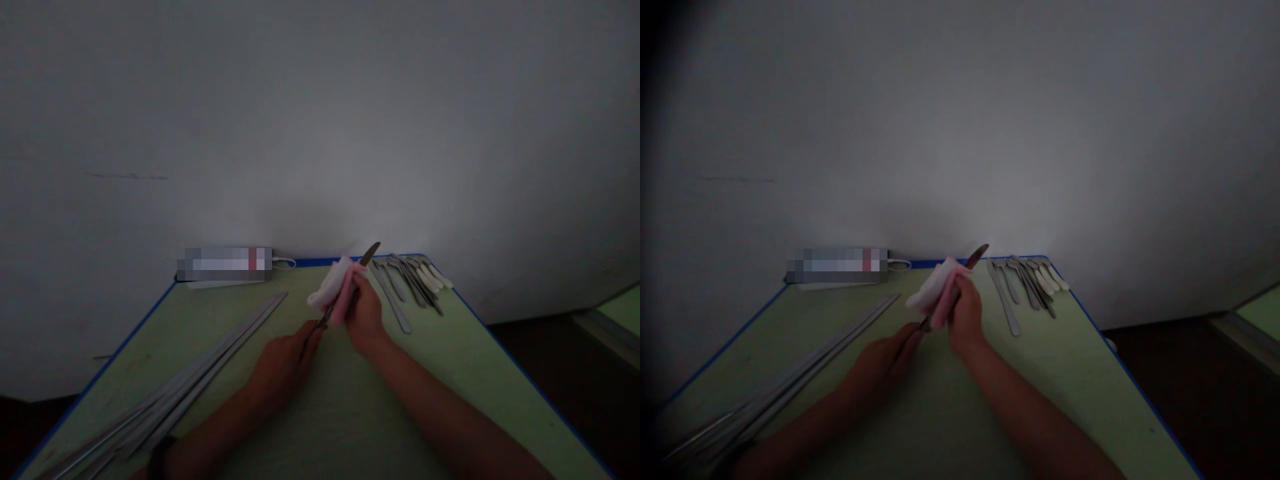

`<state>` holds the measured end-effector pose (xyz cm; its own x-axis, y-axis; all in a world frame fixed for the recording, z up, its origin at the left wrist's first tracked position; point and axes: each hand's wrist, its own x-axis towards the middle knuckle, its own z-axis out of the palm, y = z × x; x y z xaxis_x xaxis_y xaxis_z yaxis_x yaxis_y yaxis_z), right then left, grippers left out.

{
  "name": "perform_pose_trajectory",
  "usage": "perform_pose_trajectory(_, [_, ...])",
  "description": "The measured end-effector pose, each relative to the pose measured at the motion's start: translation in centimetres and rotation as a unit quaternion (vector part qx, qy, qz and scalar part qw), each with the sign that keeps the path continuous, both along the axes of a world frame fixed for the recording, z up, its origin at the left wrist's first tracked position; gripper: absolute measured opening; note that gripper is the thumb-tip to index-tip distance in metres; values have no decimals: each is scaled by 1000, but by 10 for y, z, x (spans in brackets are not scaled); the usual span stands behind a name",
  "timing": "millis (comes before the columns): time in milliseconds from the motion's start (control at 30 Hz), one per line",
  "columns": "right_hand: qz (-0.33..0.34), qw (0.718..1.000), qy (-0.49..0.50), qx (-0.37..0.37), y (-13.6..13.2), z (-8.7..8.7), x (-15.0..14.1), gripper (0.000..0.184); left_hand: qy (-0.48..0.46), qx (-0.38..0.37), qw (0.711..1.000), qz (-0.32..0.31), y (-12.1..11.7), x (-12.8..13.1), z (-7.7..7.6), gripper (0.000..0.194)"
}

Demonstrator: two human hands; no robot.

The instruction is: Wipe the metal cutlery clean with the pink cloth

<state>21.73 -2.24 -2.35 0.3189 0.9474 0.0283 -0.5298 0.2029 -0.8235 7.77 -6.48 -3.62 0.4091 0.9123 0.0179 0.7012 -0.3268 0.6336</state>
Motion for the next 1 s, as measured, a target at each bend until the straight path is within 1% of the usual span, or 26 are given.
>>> perform_pose_trajectory(33, [9, 999, 47, 7, 2, 5, 4, 22, -6, 1, 1000, 1, -1, 0, 1, 39])
perform_pose_trajectory(100, [27, 994, 102, 14, 6, 15, 13, 27, -46, -7, 999, -13, -1, -1, 5, 39])
perform_pose_trajectory(167, [32, 992, 123, 19, 7, 22, 22, 30, -85, -22, 996, -27, 0, -3, 8, 38])
perform_pose_trajectory(267, [34, 986, 155, 43, 6, 34, 35, 31, -106, -53, 992, -44, 2, -5, 11, 37])
perform_pose_trajectory(367, [41, 979, 182, 84, 4, 46, 46, 29, -107, -70, 990, -65, 3, -8, 10, 34])
perform_pose_trajectory(467, [39, 975, 186, 114, 2, 56, 50, 25, -87, -69, 990, -89, 3, -10, 7, 32])
perform_pose_trajectory(533, [40, 977, 180, 104, 1, 57, 47, 26, -70, -59, 990, -104, 2, -10, 5, 31])
perform_pose_trajectory(633, [37, 981, 176, 73, -1, 53, 37, 29, -49, -43, 990, -123, 2, -9, 2, 30])
perform_pose_trajectory(767, [11, 982, 183, 54, -4, 49, 27, 29, -28, -38, 989, -142, 2, -9, 1, 31])
perform_pose_trajectory(900, [14, 982, 188, 26, -6, 49, 19, 31, -8, -22, 988, -152, 0, -8, 0, 31])
perform_pose_trajectory(1000, [15, 982, 189, 11, -7, 46, 14, 32, 3, -12, 989, -146, -1, -6, -1, 31])
